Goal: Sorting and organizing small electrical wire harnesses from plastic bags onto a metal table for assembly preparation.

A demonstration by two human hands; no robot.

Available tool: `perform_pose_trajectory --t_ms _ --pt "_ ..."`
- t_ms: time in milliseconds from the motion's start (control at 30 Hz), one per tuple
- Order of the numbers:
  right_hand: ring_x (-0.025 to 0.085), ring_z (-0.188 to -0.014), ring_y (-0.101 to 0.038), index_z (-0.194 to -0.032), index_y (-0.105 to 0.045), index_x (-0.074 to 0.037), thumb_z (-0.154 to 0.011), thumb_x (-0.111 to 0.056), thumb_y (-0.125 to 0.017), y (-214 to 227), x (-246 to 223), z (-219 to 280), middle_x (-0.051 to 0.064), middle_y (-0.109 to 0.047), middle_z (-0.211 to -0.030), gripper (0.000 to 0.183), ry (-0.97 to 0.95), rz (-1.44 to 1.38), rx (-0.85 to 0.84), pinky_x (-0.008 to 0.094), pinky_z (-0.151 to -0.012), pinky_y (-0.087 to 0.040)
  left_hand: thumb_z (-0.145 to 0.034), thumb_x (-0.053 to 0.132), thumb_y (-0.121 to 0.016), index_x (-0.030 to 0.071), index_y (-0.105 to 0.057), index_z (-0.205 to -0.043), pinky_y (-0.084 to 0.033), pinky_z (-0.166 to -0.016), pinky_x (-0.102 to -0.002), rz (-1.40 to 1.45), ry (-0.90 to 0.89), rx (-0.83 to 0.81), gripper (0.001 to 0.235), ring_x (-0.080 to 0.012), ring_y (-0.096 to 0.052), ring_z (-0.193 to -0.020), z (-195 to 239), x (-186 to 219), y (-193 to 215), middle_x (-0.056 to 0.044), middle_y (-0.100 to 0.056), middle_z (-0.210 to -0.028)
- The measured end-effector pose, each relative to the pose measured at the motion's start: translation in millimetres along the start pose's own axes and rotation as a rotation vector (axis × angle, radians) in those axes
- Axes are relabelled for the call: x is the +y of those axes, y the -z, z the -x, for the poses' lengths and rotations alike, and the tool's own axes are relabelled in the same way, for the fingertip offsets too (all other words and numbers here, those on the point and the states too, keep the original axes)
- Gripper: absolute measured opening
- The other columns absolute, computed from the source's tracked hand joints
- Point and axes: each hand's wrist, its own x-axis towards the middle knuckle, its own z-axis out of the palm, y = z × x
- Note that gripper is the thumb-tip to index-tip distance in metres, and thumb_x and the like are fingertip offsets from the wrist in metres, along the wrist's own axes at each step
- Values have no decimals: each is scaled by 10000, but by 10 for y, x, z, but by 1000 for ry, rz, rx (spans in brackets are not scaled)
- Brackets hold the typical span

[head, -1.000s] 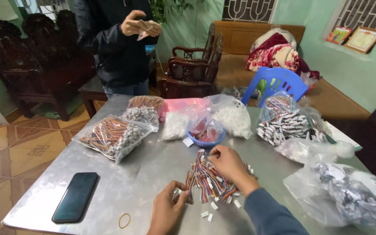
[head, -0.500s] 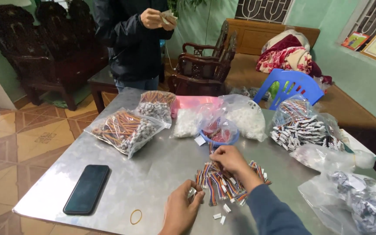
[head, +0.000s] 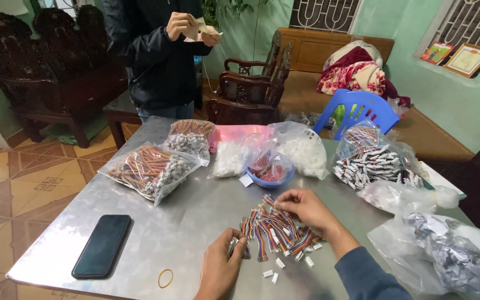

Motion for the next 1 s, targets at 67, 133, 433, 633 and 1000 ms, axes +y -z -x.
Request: perform_pose_trajectory --t_ms 67,133,433,633,1000 --pt "141 -654 -602 -922 -783 7 -919 -13 -752 13 16 26 102 -743 -787 37 2 46 -18 271 -630 -493 -949 424 -583 301 -662 -920 -444 -717 -283 -4 -4 2 149 -114 -573 -719 7 3 -1 96 -743 -784" --pt "185 -745 -717 -892 -765 -36 -935 -22 -661 14 -43 96 103 -747 -859 114 -16 212 38 311 -706 -603 -950 405 -577 292 -659 -914 -429 -700 -278 15 -1 -4 144 -111 -538 -674 22 22 11 94 -726 -771" --pt "125 -903 -701 -977 -806 -196 -900 -288 -748 124 -265 362 -37 -797 -1014 134 -13 580 100 315 -807 -522 -978 366 -572 257 -662 -899 -411 -674 -263 81 28 -23 162 -90 -536 -663 122 154 90 93 -755 -751" --pt "67 -660 -633 -751 -681 -246 -679 -347 -967 284 132 422 -111 -716 -713 312 -101 923 -94 277 -630 -440 -960 366 -595 250 -686 -911 -460 -720 -266 89 9 -13 155 -102 -611 -722 60 76 44 64 -766 -776" --pt "135 -661 -648 -799 -687 -140 -887 -155 -733 386 56 656 -6 -717 -735 100 -29 500 17 293 -641 -478 -966 344 -627 219 -702 -915 -456 -701 -236 143 -13 -14 154 -92 -593 -677 45 54 9 36 -752 -752"
